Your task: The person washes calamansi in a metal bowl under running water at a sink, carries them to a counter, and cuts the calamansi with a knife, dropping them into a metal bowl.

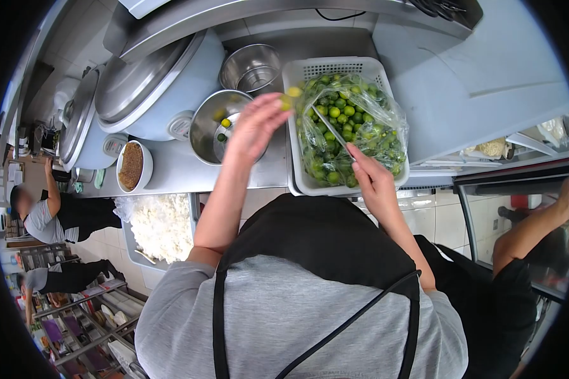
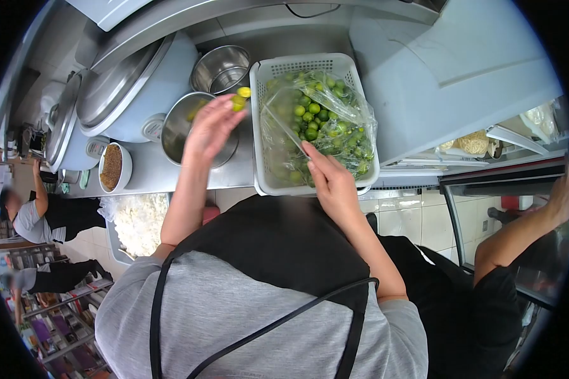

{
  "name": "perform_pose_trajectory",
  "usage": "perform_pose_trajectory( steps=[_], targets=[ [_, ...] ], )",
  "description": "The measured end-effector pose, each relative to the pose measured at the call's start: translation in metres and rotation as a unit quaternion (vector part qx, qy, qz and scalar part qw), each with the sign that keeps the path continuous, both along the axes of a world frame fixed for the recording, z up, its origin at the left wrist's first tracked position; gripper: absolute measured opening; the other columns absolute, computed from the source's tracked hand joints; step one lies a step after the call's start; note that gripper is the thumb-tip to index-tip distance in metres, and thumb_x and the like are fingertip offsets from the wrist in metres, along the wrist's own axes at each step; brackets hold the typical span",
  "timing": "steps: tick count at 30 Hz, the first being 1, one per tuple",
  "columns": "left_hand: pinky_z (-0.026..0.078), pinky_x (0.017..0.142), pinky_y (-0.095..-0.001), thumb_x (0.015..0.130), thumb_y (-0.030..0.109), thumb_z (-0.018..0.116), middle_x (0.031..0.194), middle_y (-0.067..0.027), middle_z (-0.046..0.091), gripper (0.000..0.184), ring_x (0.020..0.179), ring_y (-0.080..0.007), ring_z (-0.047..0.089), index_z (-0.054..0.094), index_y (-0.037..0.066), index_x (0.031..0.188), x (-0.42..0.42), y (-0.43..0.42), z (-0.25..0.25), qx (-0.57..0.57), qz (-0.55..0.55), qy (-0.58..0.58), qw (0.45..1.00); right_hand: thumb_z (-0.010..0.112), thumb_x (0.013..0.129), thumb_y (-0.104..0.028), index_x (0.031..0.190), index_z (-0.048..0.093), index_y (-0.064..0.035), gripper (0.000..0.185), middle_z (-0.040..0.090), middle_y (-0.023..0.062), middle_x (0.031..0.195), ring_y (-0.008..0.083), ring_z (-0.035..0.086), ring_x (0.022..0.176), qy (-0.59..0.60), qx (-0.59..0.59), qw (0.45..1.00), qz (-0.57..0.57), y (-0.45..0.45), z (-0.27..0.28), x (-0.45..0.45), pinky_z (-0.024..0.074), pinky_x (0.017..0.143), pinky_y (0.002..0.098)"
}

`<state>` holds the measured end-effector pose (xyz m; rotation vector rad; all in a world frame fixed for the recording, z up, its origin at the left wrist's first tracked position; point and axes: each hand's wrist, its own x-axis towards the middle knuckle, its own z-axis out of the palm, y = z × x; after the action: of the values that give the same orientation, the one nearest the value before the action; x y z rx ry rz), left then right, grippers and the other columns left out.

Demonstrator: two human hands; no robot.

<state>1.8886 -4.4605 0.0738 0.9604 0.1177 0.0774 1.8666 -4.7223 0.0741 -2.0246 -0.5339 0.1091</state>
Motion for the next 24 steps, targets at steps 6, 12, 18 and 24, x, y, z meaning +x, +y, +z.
perform_pose_trajectory(
  steps=[6,12,18,24],
  targets=[
    [0.046,0.072,-0.0325,0.067,0.007,0.065,0.086,-0.0116,0.062,0.023,0.079,-0.0232,0.057,0.063,0.004,0.089,-0.008,0.012,0.031,0.651,0.198,-0.055,0.731,0.048,0.087,-0.013,0.115,0.053,-0.0075,0.029,0.059,0.0147,0.103,0.0215,0.057,0.083,0.029,0.031,0.997,-0.067,-0.024,-0.004,0.012,0.043,0.074,0.0267],
    [0.047,0.066,-0.0348,0.064,0.004,0.059,0.07,-0.0109,0.061,0.008,0.082,-0.0267,0.056,0.063,0.002,0.07,0.024,-0.087,0.0,0.848,-0.026,-0.05,0.526,0.049,0.087,-0.011,0.115,0.053,-0.0069,0.029,0.059,0.0141,0.103,0.0215,0.058,0.085,-0.02,0.047,0.997,-0.062,-0.007,0.012,0.018,0.0433,0.075,0.0274],
    [0.048,0.065,-0.0363,0.062,0.004,0.058,0.07,-0.0101,0.059,0.012,0.083,-0.0254,0.056,0.062,0.002,0.074,0.055,-0.086,-0.039,0.9,0.038,-0.06,0.43,0.049,0.087,-0.01,0.115,0.052,-0.0068,0.029,0.059,0.014,0.105,0.0221,0.057,0.093,-0.043,0.073,0.995,-0.046,-0.003,0.016,0.015,0.0432,0.079,0.0281],
    [0.047,0.069,-0.023,0.073,0.0,0.063,0.101,-0.006,0.05,0.03,0.078,-0.0103,0.056,0.057,0.001,0.101,0.025,-0.06,-0.008,0.261,-0.099,-0.045,0.959,0.048,0.087,-0.009,0.115,0.052,-0.0026,0.029,0.058,0.0125,0.109,0.0212,0.056,0.097,0.017,0.094,0.993,-0.063,-0.013,0.012,0.007,0.0418,0.083,0.0282]
  ],
)
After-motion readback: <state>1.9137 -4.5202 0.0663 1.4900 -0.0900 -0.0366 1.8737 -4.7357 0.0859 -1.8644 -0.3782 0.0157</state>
